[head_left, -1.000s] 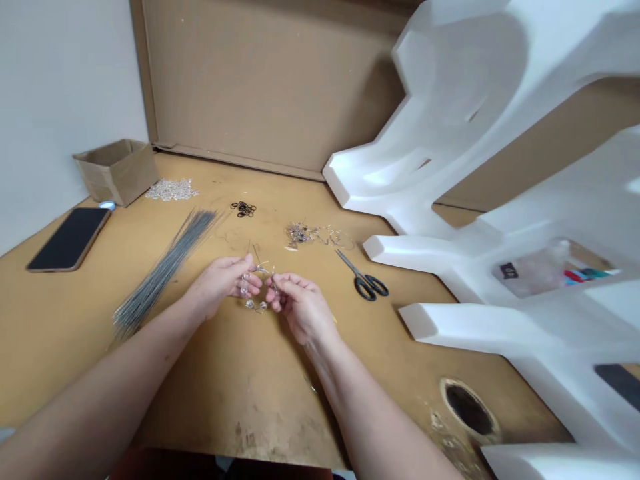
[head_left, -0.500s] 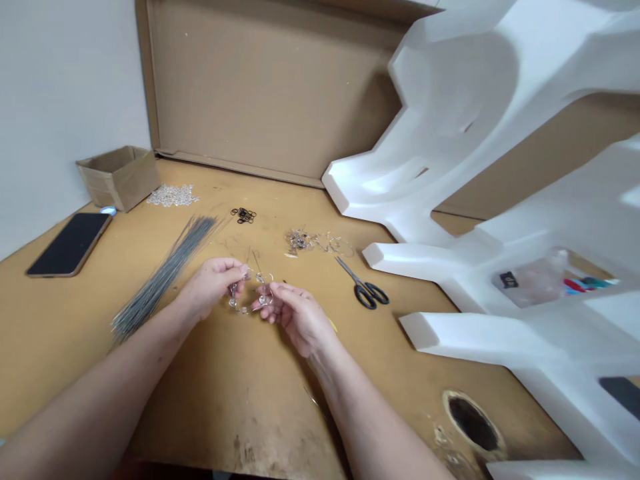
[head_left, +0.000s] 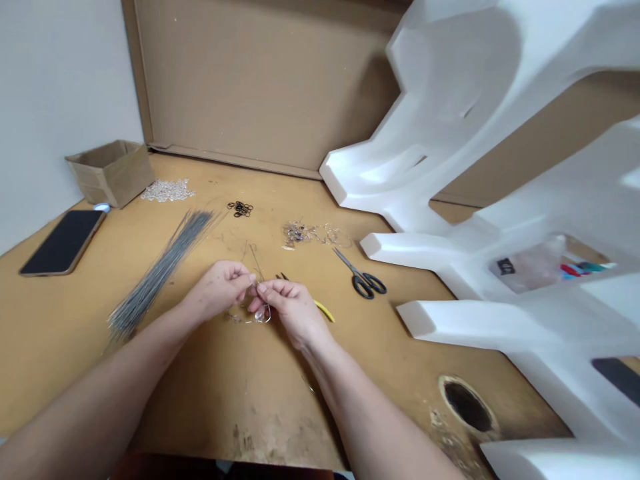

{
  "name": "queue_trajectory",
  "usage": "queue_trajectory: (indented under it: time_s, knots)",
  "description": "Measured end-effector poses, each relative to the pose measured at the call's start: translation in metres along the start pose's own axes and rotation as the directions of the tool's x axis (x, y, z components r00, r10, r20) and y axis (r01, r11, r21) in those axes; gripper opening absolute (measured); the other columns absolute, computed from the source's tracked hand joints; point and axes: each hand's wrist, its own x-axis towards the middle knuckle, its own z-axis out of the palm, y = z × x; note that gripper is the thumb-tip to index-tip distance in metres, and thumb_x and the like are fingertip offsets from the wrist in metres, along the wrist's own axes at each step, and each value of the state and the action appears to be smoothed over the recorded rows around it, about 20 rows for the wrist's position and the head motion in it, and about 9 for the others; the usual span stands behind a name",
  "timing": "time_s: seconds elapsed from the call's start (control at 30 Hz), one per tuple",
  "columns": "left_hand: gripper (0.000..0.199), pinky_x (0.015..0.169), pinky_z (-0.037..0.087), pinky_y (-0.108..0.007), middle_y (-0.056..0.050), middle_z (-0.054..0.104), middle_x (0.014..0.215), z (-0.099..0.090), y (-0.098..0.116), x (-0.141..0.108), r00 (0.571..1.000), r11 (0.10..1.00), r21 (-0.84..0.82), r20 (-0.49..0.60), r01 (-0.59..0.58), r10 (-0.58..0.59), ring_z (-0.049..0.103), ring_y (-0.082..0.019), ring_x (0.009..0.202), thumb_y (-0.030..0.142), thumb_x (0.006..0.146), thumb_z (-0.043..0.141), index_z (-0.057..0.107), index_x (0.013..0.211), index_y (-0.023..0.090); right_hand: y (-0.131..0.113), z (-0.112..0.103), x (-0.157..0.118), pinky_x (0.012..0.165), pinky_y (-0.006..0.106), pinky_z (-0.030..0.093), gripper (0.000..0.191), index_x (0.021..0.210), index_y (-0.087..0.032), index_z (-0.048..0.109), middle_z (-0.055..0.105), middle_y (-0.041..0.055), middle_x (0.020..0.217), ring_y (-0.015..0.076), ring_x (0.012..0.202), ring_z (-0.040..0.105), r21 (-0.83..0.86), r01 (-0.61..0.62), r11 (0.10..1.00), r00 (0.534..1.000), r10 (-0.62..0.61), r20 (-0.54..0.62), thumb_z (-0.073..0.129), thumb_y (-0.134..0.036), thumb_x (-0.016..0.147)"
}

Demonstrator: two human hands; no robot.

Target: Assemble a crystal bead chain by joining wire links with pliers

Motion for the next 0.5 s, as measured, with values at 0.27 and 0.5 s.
queue_trajectory:
  time_s: [0.27, 0.5]
  knots:
    - [0.024, 0.044, 0.031, -0.020, 0.005, 0.044, 0.041, 0.0036, -0.0047, 0.0009, 0.995, 0.998, -0.020, -0.088, -0.053, 0.051, 0.039, -0.006, 0.039, 0.027, 0.070, 0.051, 0.047, 0.050, 0.015, 0.0047, 0.0062, -0.0009, 0.043, 0.022, 0.033, 0.021, 0.051, -0.016, 0.062, 0.057, -0.0007, 0.040, 0.0078, 0.037, 0.044, 0.050, 0.014, 0.999, 0.992, -0.008, -0.122, 0.066, -0.034, 0.060]
    - [0.024, 0.057, 0.042, -0.023, -0.001, 0.059, 0.055, 0.0017, 0.0007, 0.0017, 0.993, 0.943, -0.323, -0.060, 0.073, -0.097, 0.053, -0.009, 0.051, 0.036, 0.071, 0.055, 0.056, 0.065, 0.013, -0.0001, -0.0004, 0.0017, 0.049, 0.024, 0.036, 0.019, 0.055, -0.016, 0.064, 0.061, 0.0008, 0.048, 0.0091, 0.043, 0.047, 0.070, 0.085, 0.994, 0.973, -0.068, -0.220, 0.067, -0.034, 0.059]
